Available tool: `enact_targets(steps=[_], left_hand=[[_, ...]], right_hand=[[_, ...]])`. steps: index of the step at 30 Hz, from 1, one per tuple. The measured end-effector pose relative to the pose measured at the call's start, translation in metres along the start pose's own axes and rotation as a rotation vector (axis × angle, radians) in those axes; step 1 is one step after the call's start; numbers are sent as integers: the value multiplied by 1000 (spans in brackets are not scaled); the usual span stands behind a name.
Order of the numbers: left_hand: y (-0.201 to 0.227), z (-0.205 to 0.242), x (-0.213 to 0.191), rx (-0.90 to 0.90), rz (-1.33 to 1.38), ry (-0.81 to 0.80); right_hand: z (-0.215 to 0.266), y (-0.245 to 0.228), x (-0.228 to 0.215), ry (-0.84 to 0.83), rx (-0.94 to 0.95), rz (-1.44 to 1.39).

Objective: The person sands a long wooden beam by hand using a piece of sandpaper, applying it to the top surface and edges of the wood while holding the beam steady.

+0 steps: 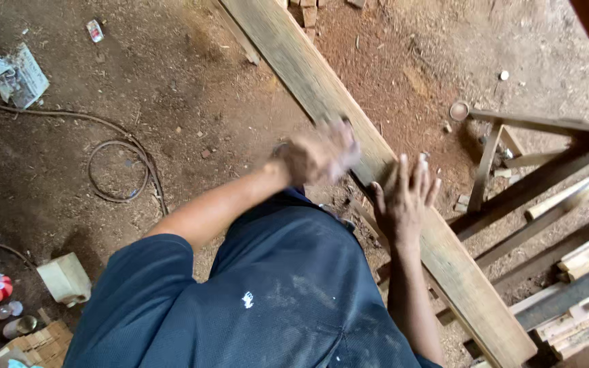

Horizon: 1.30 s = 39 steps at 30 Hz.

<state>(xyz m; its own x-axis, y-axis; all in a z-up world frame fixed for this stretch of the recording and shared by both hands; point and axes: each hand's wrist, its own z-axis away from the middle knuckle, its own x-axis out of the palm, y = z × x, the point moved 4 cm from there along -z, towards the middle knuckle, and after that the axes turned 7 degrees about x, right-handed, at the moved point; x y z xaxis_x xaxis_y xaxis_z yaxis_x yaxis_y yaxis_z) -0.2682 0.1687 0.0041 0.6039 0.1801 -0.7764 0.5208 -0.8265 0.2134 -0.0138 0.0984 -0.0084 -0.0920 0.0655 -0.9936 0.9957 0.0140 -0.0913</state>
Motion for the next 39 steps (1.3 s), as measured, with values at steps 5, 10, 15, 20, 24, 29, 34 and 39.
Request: enact_targets(steps=[5,10,15,20,24,29,34,39], left_hand=[[-134,30,-32,-245,-41,-45],[-220,24,-71,-415,-213,-75],[-154,-16,-67,-465,143,-337],[-69,-33,-56,28,69,99],[-126,-17,-49,-64,-39,111],[-206,-8,-105,-309,-397,122],[-130,-45,-68,-104,-281,-470],[-55,-36,-63,208,110,83]], right_hand=[[-58,-46,0,-55,33,-297],[-77,-66,3,-10,104,-264],[-81,-65,-1,-20,195,-275],[-81,-69,-7,27,57,-129],[-79,-61,0,-69,223,-280],[-90,-65,8,-84,110,-153],[-86,-71,-4,-129,154,-245],[-87,-72,-9,-109,164,-282]])
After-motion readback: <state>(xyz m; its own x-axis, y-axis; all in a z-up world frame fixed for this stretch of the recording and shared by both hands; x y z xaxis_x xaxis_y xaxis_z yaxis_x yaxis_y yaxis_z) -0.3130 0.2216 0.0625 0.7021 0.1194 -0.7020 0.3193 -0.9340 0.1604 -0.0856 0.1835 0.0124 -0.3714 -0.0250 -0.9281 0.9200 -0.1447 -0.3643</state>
